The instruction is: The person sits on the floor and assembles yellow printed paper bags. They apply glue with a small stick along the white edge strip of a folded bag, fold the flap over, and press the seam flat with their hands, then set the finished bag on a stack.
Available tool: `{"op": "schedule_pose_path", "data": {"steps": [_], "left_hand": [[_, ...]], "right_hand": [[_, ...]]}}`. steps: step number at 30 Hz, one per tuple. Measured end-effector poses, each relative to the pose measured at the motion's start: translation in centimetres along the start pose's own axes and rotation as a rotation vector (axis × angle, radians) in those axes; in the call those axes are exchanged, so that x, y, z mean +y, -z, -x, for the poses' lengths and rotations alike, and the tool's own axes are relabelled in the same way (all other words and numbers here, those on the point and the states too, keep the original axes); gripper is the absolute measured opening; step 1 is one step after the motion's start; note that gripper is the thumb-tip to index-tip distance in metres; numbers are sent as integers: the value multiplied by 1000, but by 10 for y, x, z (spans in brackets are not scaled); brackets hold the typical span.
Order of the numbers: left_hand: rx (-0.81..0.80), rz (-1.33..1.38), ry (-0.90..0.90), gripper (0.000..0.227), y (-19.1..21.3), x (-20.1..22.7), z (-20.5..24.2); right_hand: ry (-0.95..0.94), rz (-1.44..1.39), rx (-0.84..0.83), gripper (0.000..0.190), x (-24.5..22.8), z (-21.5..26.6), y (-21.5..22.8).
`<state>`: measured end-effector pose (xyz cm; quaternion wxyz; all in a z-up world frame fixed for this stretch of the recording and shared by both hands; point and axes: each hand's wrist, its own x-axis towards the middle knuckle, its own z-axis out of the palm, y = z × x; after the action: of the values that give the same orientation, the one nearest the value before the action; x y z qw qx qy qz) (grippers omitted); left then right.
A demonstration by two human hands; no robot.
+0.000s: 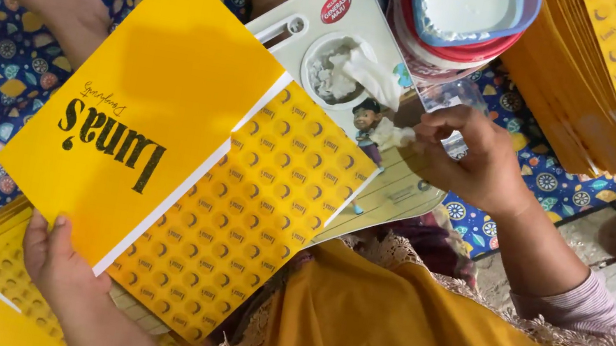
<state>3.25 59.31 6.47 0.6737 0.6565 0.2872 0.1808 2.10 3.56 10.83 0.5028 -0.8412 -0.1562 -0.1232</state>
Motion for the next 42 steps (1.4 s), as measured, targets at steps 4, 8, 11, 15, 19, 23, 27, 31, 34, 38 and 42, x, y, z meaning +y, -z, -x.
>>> {"op": "schedule_pose_path", "data": {"steps": [4,8,11,15,19,23,27,31,34,38,42], "left_hand": [[-69,-65,35,36,-17,24,15],[58,-138,-10,38,-17,22,16],[-10,-160,-8,37,-27,29,20],[-150,-105,-127,47,-27,24,21],[-94,-199,-131,33,-34,32,28],[-94,-290,-78,43,-44,41,38],[-91,-387,-35,36,-59,64,58],[-155,-193,-89,42,-46,46,40],[-195,-119,-33,39,-37,38,36],[-101,-195,-82,35,-48,43,44],[-150,-189,-126,40,-43,38,40]], "right_hand": [[-147,-250,119,14,36,22,32],[-510,156,74,8,92,35,54],[-816,604,-217,19,142,53,39],[-965,791,-208,32,204,94,15],[-876,930,-203,21,237,115,11],[-932,707,-207,19,233,112,19],[-868,596,-181,24,225,116,29],[-842,336,-253,14,188,109,60],[-692,-255,-161,11,132,81,91],[-294,104,67,7,35,7,114],[83,688,222,13,16,-54,97]]}}
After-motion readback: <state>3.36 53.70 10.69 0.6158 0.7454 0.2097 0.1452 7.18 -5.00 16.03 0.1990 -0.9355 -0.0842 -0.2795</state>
